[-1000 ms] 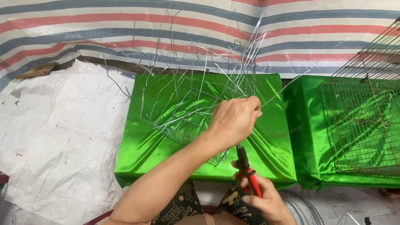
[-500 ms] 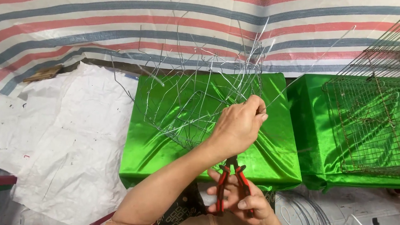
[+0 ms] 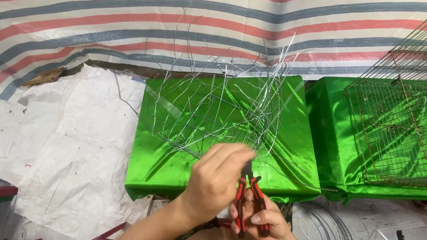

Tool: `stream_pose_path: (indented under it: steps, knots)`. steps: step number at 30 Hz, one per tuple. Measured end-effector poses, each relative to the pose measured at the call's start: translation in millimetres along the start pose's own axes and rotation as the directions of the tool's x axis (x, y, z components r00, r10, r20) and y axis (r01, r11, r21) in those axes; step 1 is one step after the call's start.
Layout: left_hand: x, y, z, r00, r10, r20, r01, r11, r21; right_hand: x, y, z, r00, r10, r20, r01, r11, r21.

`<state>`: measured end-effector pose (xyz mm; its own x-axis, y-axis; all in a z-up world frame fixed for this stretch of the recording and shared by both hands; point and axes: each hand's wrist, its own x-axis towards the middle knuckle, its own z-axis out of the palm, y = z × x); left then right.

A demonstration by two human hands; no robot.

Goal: The person is constructing a wire mesh structure, likely a birdcage, by manually bending metal wires and using pliers to cut and secure them.

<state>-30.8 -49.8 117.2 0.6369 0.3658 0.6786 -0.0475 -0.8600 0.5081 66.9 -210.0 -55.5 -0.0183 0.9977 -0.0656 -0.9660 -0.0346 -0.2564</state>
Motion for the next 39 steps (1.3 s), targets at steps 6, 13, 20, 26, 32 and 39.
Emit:
stream_pose_path:
  steps: [6, 13, 20, 26, 32, 39]
  knots:
    - [-68.3, -61.7, 45.7, 0.957, -0.169, 0.235, 0.103, 0.957, 0.271, -3.4, -2.3, 17.5, 0.971, -0.015, 0.237, 0.015, 1.0, 0.0]
    - [-70.6, -63.7, 62.6, 0.964, -0.026, 0.266, -0.055, 0.955, 0.292, -40.2, 5.1, 13.2, 0.969, -0.093, 0.228, 0.099, 0.995, -0.017]
    - [-64.1, -83.8, 68.5, 0.988, -0.11, 0.105, 0.073, 0.949, 0.308, -46.7, -4.7, 30.7, 0.98, -0.166, -0.109, 0.061, 0.771, -0.634]
    - [-45.2, -80.8, 72.3, 0.98, -0.191, -0.055, 0.198, 0.939, 0.282, -26.4, -30.3, 49.4, 0.882, -0.47, 0.005, -0.229, -0.439, -0.869]
    - [-43.2, -86.7, 77.3, 0.969, -0.236, 0.072, 0.211, 0.944, 0.253, -13.7, -102.2, 30.4, 0.946, -0.28, 0.164, -0.098, -0.728, -0.679]
    - [-51.1, -112.1, 50.2, 0.963, -0.19, 0.193, 0.145, 0.964, 0.224, 30.6, -179.0, 64.7, 0.974, 0.209, 0.092, 0.198, -0.57, -0.797]
